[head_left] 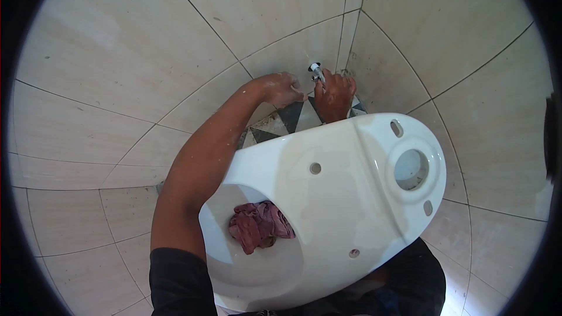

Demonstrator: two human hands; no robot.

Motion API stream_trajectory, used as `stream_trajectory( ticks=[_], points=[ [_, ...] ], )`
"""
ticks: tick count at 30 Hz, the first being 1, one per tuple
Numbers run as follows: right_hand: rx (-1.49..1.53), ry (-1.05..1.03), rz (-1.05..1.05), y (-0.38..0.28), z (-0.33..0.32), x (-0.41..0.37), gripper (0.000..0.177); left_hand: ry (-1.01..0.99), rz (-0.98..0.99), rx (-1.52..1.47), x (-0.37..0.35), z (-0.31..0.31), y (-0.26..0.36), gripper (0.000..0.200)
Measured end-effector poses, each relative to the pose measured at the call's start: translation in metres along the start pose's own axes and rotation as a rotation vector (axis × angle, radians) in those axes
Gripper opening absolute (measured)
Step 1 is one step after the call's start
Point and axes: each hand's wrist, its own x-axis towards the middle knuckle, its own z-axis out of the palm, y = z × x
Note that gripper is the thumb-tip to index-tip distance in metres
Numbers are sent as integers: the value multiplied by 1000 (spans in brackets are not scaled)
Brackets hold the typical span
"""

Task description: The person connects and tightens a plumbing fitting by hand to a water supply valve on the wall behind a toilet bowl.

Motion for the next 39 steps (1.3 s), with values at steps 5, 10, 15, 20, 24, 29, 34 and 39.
stream_trajectory(
  ticks=[5, 10, 15, 20, 24, 29, 34, 39],
  points=[
    [-27, 21, 18, 1, 11, -5, 37, 16, 21, 50, 3, -1, 1, 69],
    [-35, 38, 12, 2, 15, -7, 40, 20, 11, 10, 0, -2, 4, 69],
    [13, 54, 10, 2, 19, -4, 40, 35, 27, 9, 4, 0, 1, 68],
    [23, 39, 32, 6, 33, -7, 41, 44, 19, 8, 5, -1, 7, 67],
    [31, 28, 39, 8, 37, -11, 40, 15, 33, 37, 4, -2, 17, 66],
    [23, -6, 50, 11, 43, -12, 40, 16, 42, 62, 6, -1, 16, 66],
    [41, -97, 85, 12, 42, -12, 30, 43, 56, 4, 5, 3, 12, 67],
    [139, -128, 70, 21, 57, -9, 25, 11, 31, 60, 6, 0, 18, 64]
  ],
)
